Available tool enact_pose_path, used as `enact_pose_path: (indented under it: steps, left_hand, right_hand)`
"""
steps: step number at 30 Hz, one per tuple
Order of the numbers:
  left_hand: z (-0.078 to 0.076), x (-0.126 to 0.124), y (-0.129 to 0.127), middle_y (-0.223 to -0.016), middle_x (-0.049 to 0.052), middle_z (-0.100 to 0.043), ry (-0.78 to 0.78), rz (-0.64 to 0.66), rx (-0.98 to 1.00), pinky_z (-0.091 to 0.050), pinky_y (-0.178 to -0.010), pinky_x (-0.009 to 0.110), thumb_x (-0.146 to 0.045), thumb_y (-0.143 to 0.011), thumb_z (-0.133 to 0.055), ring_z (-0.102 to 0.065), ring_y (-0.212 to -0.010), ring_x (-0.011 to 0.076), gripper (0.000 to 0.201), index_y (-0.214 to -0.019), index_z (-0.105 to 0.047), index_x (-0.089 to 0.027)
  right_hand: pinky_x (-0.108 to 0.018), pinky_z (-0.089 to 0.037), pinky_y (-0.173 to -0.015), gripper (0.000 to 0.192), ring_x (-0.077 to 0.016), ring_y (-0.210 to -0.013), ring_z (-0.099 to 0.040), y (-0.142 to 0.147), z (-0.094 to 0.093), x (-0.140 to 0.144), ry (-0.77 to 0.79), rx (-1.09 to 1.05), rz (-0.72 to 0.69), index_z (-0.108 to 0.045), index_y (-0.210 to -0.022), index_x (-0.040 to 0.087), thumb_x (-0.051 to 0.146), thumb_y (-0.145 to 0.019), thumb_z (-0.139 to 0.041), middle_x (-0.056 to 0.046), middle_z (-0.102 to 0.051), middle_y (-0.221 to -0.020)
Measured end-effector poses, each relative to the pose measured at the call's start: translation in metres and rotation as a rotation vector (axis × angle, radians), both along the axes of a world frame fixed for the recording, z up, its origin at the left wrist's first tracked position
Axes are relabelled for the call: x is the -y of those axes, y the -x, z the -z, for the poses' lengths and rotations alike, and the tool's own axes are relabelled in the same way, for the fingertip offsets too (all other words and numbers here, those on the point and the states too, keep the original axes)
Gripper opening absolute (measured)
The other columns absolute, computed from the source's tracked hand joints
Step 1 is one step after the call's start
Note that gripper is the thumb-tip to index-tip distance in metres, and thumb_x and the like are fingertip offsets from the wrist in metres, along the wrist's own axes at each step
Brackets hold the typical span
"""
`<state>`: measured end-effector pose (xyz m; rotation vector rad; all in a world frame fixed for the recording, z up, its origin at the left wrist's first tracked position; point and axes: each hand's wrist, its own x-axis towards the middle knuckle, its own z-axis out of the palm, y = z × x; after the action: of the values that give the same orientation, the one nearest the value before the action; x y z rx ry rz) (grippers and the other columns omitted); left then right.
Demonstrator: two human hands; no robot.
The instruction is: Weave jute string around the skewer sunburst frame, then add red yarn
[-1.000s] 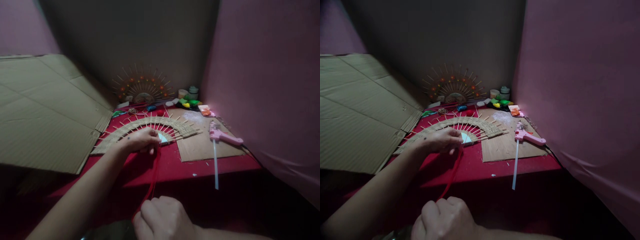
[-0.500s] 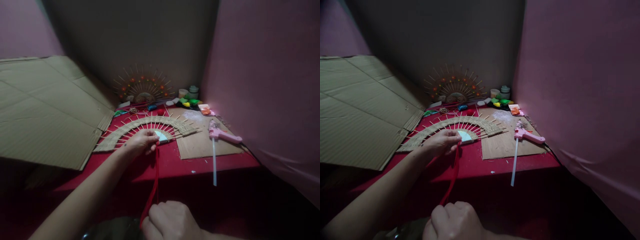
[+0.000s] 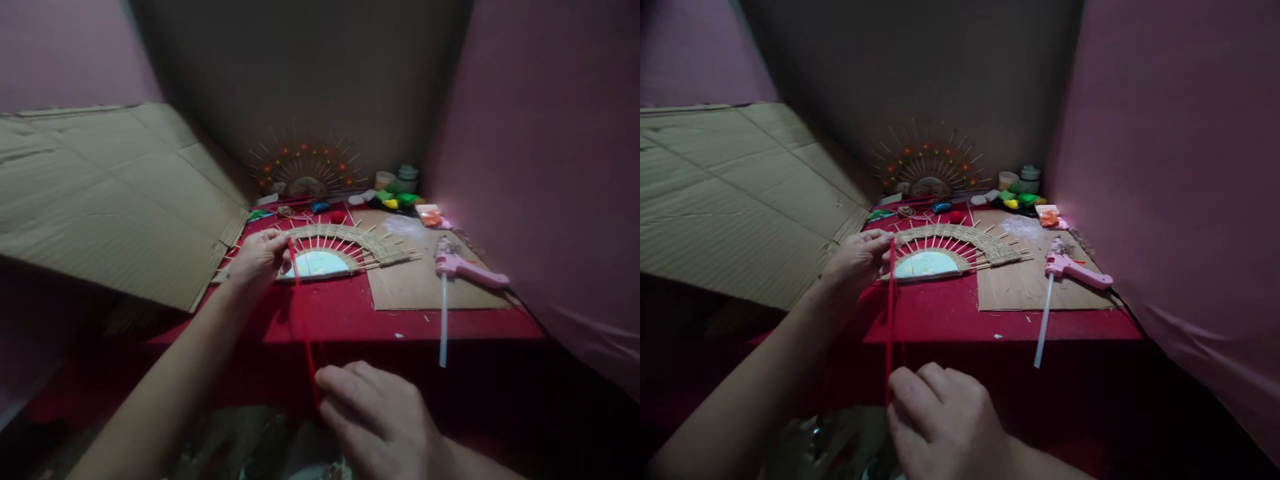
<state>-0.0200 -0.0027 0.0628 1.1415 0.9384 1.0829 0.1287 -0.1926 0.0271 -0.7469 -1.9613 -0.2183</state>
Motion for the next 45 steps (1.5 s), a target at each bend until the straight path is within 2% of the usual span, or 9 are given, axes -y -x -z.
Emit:
enact_pose_path:
  steps: [5,16,23,29,34,36,37,41,45]
  left_hand:
    - [-0.002,-0.003,-0.001,-0.04,-0.005,-0.044,0.059,-0.081,0.062,-0.028,-0.032,0.016,-0.01,-0.081,-0.05,-0.035,-0.03,0.005,0.021,-0.061,-0.046,-0.015]
    - [0.015,-0.007,0.011,-0.043,-0.006,-0.05,-0.147,-0.36,0.037,-0.034,-0.036,0.016,-0.016,-0.082,-0.05,-0.044,-0.032,0.0056,0.016,-0.068,-0.045,-0.017]
    - [0.033,-0.007,0.034,-0.04,-0.005,-0.05,-0.209,-0.149,-0.489,-0.023,-0.032,0.016,-0.016,-0.073,-0.059,-0.039,-0.028,0.0065,0.013,-0.068,-0.047,-0.018]
    - [0.026,-0.018,0.055,-0.043,-0.003,-0.052,-0.251,0.031,-0.77,-0.027,-0.039,0.019,-0.011,-0.064,-0.062,-0.045,-0.037,0.009,0.008,-0.064,-0.057,-0.017]
    - [0.007,-0.023,0.071,-0.059,0.002,-0.053,-0.504,-0.497,-1.039,-0.033,-0.053,0.022,-0.011,-0.066,-0.062,-0.051,-0.059,0.0153,0.011,-0.058,-0.058,-0.018]
    - [0.001,-0.011,0.063,-0.071,0.004,-0.056,-0.637,-0.574,-0.997,-0.036,-0.061,0.023,-0.013,-0.069,-0.062,-0.052,-0.07,0.0168,0.006,-0.064,-0.061,-0.017]
    - [-0.002,-0.001,0.056,-0.072,0.004,-0.056,-0.64,-0.49,-0.928,-0.037,-0.063,0.023,-0.016,-0.07,-0.063,-0.051,-0.07,0.0163,0.002,-0.068,-0.063,-0.017]
    - [-0.005,0.05,0.009,-0.075,0.001,-0.061,-0.384,0.409,-0.619,-0.04,-0.061,0.022,-0.03,-0.071,-0.067,-0.053,-0.065,0.0142,0.028,-0.097,-0.066,-0.02]
    - [0.002,0.078,-0.027,-0.087,0.004,-0.064,-0.478,0.695,-0.677,-0.042,-0.068,0.023,-0.03,-0.074,-0.066,-0.056,-0.075,0.0161,0.042,-0.115,-0.06,-0.021]
  right_hand:
    - [-0.026,-0.051,-0.058,0.017,-0.0155,-0.073,-0.059,-0.011,0.004,0.001,0.134,-0.094,0.031,-0.064,-0.087,0.011,0.006,-0.083,-0.048,-0.014,-0.066,-0.096]
    - [-0.024,-0.05,-0.06,0.014,-0.0134,-0.064,-0.062,-0.038,-0.005,-0.006,0.27,-0.085,0.207,-0.062,-0.086,0.013,0.008,-0.084,-0.049,-0.005,-0.065,-0.073]
    - [-0.02,-0.045,-0.053,0.015,-0.0101,-0.056,-0.058,-0.051,-0.004,-0.018,0.508,-0.096,0.236,-0.061,-0.078,0.017,0.015,-0.086,-0.048,-0.001,-0.064,-0.067]
    - [-0.019,-0.042,-0.051,0.016,-0.0091,-0.053,-0.056,-0.06,-0.008,-0.019,0.591,-0.051,0.249,-0.062,-0.076,0.017,0.016,-0.085,-0.049,0.0,-0.062,-0.063]
    - [-0.02,-0.042,-0.051,0.016,-0.0095,-0.054,-0.056,-0.064,-0.012,-0.019,0.571,0.017,0.26,-0.062,-0.075,0.018,0.017,-0.085,-0.049,0.0,-0.062,-0.063]
    - [-0.02,-0.042,-0.051,0.016,-0.0097,-0.053,-0.056,-0.065,-0.014,-0.019,0.558,0.035,0.255,-0.062,-0.076,0.018,0.016,-0.085,-0.049,-0.001,-0.062,-0.063]
    - [-0.02,-0.043,-0.051,0.016,-0.0097,-0.054,-0.056,-0.065,-0.014,-0.019,0.554,0.039,0.249,-0.062,-0.076,0.018,0.016,-0.085,-0.049,-0.001,-0.063,-0.063]
    - [-0.02,-0.044,-0.053,0.016,-0.0097,-0.055,-0.058,-0.064,-0.019,-0.019,0.542,0.042,0.239,-0.062,-0.077,0.018,0.014,-0.084,-0.049,-0.001,-0.064,-0.065]
    - [-0.02,-0.043,-0.051,0.016,-0.0102,-0.054,-0.058,-0.065,-0.027,-0.02,0.571,0.049,0.242,-0.064,-0.078,0.018,0.015,-0.084,-0.05,0.0,-0.065,-0.064]
